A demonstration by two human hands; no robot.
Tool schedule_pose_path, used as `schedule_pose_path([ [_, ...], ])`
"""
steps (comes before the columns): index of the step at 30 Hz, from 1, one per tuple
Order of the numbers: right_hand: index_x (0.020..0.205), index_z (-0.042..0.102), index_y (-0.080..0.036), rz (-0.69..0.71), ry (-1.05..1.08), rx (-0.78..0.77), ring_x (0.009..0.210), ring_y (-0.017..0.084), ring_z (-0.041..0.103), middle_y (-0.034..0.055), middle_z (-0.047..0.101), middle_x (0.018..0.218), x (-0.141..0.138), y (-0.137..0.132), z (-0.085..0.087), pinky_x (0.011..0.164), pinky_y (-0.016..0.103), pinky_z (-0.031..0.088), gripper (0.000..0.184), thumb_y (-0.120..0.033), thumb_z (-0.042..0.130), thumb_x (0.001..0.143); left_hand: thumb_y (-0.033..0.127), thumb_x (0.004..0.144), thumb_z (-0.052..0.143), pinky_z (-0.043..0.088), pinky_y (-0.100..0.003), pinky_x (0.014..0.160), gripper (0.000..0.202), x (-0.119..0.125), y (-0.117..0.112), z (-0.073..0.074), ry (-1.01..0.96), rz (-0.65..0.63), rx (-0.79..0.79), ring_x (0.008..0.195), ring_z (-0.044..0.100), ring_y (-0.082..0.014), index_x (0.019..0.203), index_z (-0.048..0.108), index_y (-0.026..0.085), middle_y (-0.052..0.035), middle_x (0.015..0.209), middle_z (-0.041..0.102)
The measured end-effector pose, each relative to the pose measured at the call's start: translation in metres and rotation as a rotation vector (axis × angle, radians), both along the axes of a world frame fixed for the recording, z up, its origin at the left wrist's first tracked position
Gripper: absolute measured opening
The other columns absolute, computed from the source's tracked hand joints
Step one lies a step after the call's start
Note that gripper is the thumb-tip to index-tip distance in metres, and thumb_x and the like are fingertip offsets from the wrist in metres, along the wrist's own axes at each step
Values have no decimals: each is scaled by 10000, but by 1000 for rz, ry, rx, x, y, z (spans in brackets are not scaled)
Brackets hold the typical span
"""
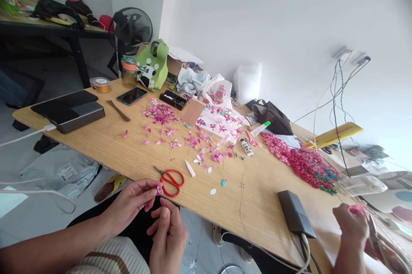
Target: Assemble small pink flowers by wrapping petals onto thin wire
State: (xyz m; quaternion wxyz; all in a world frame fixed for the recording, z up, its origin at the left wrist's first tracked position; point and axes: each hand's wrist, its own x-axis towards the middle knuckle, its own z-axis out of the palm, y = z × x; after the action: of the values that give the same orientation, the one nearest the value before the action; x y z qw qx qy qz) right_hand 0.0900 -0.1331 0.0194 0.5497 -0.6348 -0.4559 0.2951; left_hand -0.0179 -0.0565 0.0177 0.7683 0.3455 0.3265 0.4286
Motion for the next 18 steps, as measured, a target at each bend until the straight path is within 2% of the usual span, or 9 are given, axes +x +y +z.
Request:
schedule_pose_path([
  [3, 1021, 623, -154, -90, 77, 139, 386, 78, 526, 34, 657, 722, 7, -8, 1, 340, 171, 342, 344, -416, 410, 952, 319, 723, 755, 342, -188, 489, 253, -3, 3, 1, -105, -8, -107, 533, 465, -65, 878, 685, 131, 7, 665, 585],
  [6, 967, 625, -151, -260, 129, 311, 354, 59, 483, 16, 625, 690, 14, -11, 5, 317, 161, 306, 291, -386, 455, 939, 314, 747, 737, 315, -176, 467, 213, -5, 4, 1, -149, -39, -165, 517, 469, -53, 767, 667, 113, -11, 686, 596],
  [11, 914, 604, -158, -434, 203, 366, 373, 38, 413, -23, 553, 646, 18, -7, 10, 329, 146, 286, 238, -376, 509, 917, 299, 764, 725, 291, -161, 452, 227, -6, 4, -1, -185, -75, -257, 510, 472, -46, 685, 620, 114, -14, 669, 593],
  [14, 956, 597, -173, -400, 125, 282, 399, 52, 426, -27, 559, 642, 18, -5, 9, 352, 154, 323, 206, -364, 550, 894, 287, 754, 735, 288, -151, 457, 220, -7, 4, -2, -203, -88, -308, 514, 469, -41, 680, 614, 120, -5, 656, 584],
  [18, 1022, 604, -201, -145, -81, 127, 504, 93, 524, 12, 634, 778, 15, 3, 9, 450, 199, 432, 269, -369, 648, 816, 307, 734, 749, 282, -162, 451, 226, -7, 3, 1, -175, -90, -264, 496, 448, -43, 684, 620, 129, 0, 637, 582],
])
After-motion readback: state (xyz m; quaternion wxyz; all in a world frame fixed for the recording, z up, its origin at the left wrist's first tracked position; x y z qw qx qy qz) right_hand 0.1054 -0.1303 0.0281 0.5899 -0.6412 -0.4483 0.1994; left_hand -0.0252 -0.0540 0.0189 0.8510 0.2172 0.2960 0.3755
